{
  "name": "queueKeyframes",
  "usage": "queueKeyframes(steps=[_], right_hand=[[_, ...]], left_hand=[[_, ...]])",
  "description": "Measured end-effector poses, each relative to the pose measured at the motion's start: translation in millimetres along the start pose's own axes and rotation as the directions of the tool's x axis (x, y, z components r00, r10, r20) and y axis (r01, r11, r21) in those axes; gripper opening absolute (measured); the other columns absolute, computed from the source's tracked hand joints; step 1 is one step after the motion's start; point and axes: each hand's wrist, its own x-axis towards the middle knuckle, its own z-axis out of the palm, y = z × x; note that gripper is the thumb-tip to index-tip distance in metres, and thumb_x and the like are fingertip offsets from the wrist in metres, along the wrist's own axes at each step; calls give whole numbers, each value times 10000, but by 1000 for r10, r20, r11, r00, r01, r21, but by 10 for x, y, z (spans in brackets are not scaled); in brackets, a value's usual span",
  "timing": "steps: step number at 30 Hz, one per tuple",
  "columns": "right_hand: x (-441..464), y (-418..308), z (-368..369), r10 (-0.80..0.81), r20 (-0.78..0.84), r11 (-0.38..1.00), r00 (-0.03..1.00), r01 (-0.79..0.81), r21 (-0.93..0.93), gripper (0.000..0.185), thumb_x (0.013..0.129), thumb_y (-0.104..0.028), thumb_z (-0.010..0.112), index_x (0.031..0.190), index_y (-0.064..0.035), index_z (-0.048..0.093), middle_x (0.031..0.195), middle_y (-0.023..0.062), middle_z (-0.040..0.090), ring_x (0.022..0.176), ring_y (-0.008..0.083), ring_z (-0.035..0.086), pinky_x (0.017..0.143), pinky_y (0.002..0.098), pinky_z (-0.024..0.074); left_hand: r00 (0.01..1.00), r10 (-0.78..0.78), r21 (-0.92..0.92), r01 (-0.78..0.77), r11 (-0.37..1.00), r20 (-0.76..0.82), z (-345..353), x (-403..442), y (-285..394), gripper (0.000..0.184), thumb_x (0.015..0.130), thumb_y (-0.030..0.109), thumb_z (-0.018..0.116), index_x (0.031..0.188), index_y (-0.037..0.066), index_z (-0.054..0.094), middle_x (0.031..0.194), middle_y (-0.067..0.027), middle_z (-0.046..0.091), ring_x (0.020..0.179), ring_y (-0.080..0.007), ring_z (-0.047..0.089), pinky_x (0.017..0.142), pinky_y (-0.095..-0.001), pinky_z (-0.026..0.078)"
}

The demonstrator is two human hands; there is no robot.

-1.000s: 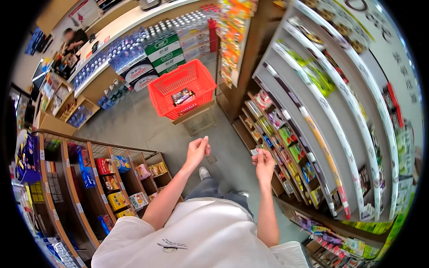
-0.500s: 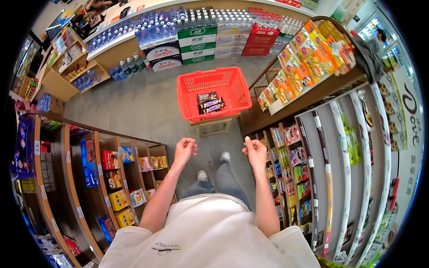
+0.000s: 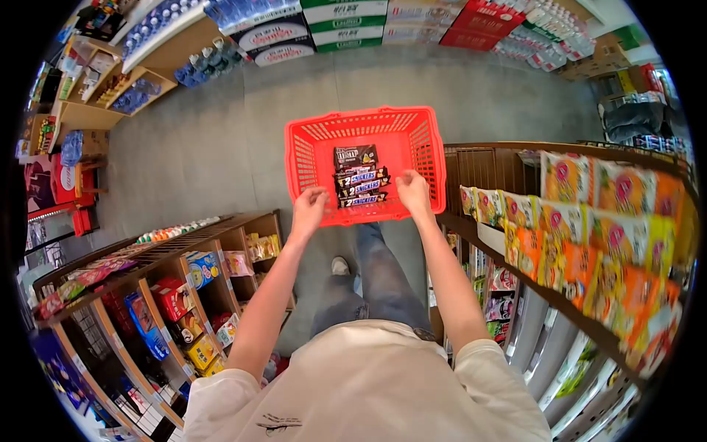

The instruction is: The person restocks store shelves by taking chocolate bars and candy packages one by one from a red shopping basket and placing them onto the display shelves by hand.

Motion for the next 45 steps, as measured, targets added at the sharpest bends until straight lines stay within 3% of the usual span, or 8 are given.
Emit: queueKeyframes(steps=[7, 19, 21, 23, 27, 37, 39, 45], right_hand=[[715, 489, 644, 95, 167, 994, 981, -86, -60, 393, 796, -203, 613, 1122, 10, 561, 1058, 197, 611, 1005, 289, 585, 860, 366, 451], [799, 603, 735, 153, 280, 981, 948, -180, 73, 312, 794, -173, 648, 1046, 6, 605, 896, 118, 656, 799, 172, 615, 697, 296, 488], [776, 589, 712, 146, 249, 977, 957, -180, 117, 274, 749, -172, 693, 955, 4, 648, 843, 129, 669, 786, 195, 638, 734, 309, 494], [759, 601, 743, 159, 236, 961, 959, -205, 187, 242, 746, -154, 699, 913, 14, 655, 822, 124, 672, 768, 184, 640, 725, 300, 496], [628, 555, 744, 195, 210, 925, 958, -250, 285, 188, 784, -123, 664, 899, 24, 642, 798, 100, 665, 720, 147, 622, 646, 288, 506], [-220, -134, 30, 89, -52, 660, 995, -20, 751, 204, 879, -113, 552, 974, 61, 507, 878, 127, 607, 697, 200, 635, 583, 282, 553], [-647, -326, -181, 75, -24, 594, 997, -25, 804, 198, 886, -109, 537, 979, 60, 493, 896, 138, 602, 732, 226, 648, 613, 305, 566], [-1949, -513, -416, 58, -202, 430, 978, 158, 889, 188, 897, -109, 519, 992, 53, 514, 916, 139, 609, 748, 241, 651, 660, 330, 566]], left_hand=[[924, -379, 244, 382, 892, -61, 315, 768, -507, 454, 810, 117, 537, 1210, -75, 443, 1088, -194, 581, 1019, -271, 561, 882, -339, 437], [860, -488, 15, 491, 871, 150, 347, 876, -709, 556, 782, 107, 554, 1274, -52, 347, 1056, -122, 593, 749, -144, 577, 510, -260, 435], [839, -524, 25, 526, 850, 147, 329, 863, -720, 572, 803, 160, 557, 1311, 16, 337, 1176, -102, 539, 1057, -229, 515, 801, -410, 437], [896, -440, -21, 442, 897, 62, 363, 865, -796, 540, 768, 91, 590, 1246, -51, 383, 1045, -127, 591, 773, -154, 585, 538, -265, 452], [932, -355, 147, 362, 921, -67, 335, 809, -609, 459, 785, 113, 627, 1179, -59, 465, 997, -121, 607, 799, -144, 594, 597, -260, 482], [971, -44, -149, 81, 985, 235, 162, 236, 167, 302, 886, 197, 565, 1051, -52, 521, 944, -113, 599, 809, -173, 612, 724, -297, 534], [947, 8, -421, 134, 897, 320, 74, -18, 408, 292, 918, 193, 507, 1076, -50, 467, 994, -145, 580, 884, -227, 615, 809, -345, 524], [815, 109, -427, 179, 886, 569, -151, -773, 834, 305, 947, 237, 439, 1094, -31, 440, 1059, -192, 573, 984, -299, 592, 844, -406, 507]])
